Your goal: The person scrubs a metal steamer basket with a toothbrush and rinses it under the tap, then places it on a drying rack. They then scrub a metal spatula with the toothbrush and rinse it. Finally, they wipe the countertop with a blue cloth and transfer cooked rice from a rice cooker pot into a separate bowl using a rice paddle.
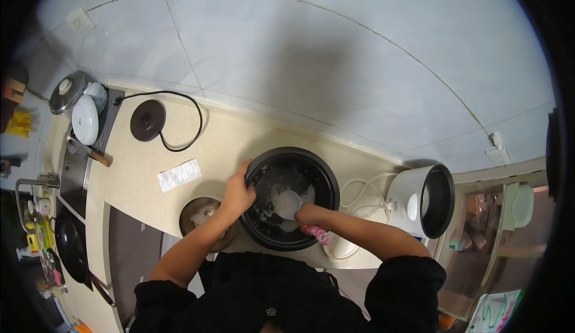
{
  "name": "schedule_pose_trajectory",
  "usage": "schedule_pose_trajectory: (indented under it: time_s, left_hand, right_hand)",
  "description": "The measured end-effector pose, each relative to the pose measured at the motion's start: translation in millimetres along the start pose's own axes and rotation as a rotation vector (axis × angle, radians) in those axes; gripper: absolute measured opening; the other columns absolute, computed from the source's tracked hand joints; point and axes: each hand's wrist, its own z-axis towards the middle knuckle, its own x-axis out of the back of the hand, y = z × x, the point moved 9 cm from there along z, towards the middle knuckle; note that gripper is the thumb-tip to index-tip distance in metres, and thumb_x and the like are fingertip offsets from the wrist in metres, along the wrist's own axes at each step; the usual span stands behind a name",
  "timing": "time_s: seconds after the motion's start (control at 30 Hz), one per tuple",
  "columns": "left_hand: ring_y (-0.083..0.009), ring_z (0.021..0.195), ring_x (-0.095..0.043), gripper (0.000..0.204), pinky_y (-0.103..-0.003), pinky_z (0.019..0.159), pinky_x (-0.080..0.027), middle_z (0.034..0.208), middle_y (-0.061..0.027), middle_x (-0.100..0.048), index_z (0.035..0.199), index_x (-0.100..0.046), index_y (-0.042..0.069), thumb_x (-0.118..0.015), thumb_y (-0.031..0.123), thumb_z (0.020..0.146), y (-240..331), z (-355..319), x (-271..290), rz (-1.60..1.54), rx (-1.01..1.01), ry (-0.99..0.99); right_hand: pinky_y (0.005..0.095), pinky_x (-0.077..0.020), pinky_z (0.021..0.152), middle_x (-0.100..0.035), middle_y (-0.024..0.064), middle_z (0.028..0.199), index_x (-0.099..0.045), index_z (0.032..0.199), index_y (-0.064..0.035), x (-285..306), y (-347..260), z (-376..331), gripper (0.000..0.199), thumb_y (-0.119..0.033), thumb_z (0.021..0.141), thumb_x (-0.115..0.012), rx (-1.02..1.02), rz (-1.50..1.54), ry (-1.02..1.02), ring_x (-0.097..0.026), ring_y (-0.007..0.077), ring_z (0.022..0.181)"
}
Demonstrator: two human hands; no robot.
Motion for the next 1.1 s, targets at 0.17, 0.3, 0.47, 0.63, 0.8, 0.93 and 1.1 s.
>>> schedule_pose_trajectory:
  time_s: [0.17,0.3,0.47,0.63,0.8,0.93,1.1]
  left_hand:
    - [-0.0398,0.096,-0.056,0.053,-0.035,0.080,-0.046,0.095,-0.0274,-0.057,0.119,-0.043,0.000,-0.046,-0.010,0.067,4.1,0.4,-2.4,-0.013,0.014,-0.032]
    - [-0.0390,0.095,-0.057,0.053,-0.035,0.079,-0.046,0.094,-0.0275,-0.058,0.119,-0.043,0.000,-0.045,-0.011,0.067,5.6,-0.6,-2.1,0.016,-0.035,-0.015]
    - [-0.0339,0.098,-0.058,0.054,-0.033,0.083,-0.044,0.098,-0.0247,-0.058,0.119,-0.043,-0.001,-0.047,-0.011,0.066,6.7,-1.9,-3.4,0.043,0.023,-0.049]
    - [-0.0364,0.093,-0.059,0.054,-0.035,0.079,-0.047,0.094,-0.0264,-0.059,0.119,-0.043,-0.001,-0.047,-0.010,0.066,5.4,-1.3,-2.5,0.097,-0.122,0.010]
    - [-0.0366,0.093,-0.059,0.054,-0.034,0.079,-0.047,0.094,-0.0256,-0.060,0.119,-0.043,-0.003,-0.048,-0.009,0.065,2.8,3.8,-7.4,0.104,-0.102,-0.013]
    - [-0.0357,0.093,-0.059,0.053,-0.034,0.080,-0.046,0.094,-0.0256,-0.060,0.118,-0.044,-0.004,-0.047,-0.009,0.065,-2.5,2.4,-3.4,0.067,-0.066,-0.012]
    - [-0.0355,0.094,-0.059,0.053,-0.034,0.081,-0.046,0.096,-0.0265,-0.060,0.118,-0.044,-0.003,-0.047,-0.008,0.065,-5.0,0.4,-3.0,0.074,-0.061,-0.009]
  right_hand:
    - [0.0357,-0.0348,0.033,-0.048,0.0134,0.047,-0.053,0.057,0.0031,-5.5,-40.7,-5.5,0.014,0.003,0.070,-0.047,0.386,-0.421,-0.010,-0.050,0.0224,0.037]
    - [0.0363,-0.0359,0.033,-0.048,0.0126,0.047,-0.053,0.056,0.0012,-6.5,-6.0,-4.3,0.015,0.003,0.069,-0.045,-0.243,0.477,0.217,-0.051,0.0230,0.039]
    - [0.0368,-0.0369,0.034,-0.049,0.0145,0.049,-0.052,0.059,0.0023,-19.1,11.2,24.7,0.016,0.004,0.070,-0.040,-0.265,0.565,0.141,-0.052,0.0246,0.040]
    - [0.0373,-0.0375,0.036,-0.051,0.0161,0.052,-0.053,0.066,0.0057,-17.2,-18.8,16.8,0.014,0.004,0.070,-0.040,-0.105,0.274,0.214,-0.050,0.0255,0.040]
    - [0.0378,-0.0424,0.044,-0.053,0.0163,0.050,-0.054,0.058,0.0030,-4.8,0.2,36.0,0.013,0.002,0.070,-0.047,0.066,-0.138,0.669,-0.055,0.0277,0.045]
    - [0.0361,-0.0428,0.046,-0.051,0.0169,0.046,-0.054,0.051,0.0006,-20.7,-51.7,41.7,0.018,-0.003,0.069,-0.050,0.328,-0.597,0.414,-0.057,0.0284,0.047]
    - [0.0330,-0.0420,0.043,-0.054,0.0119,0.047,-0.057,0.048,-0.0033,14.8,-16.7,-18.0,0.012,-0.007,0.059,-0.057,-0.026,0.094,0.313,-0.058,0.0248,0.048]
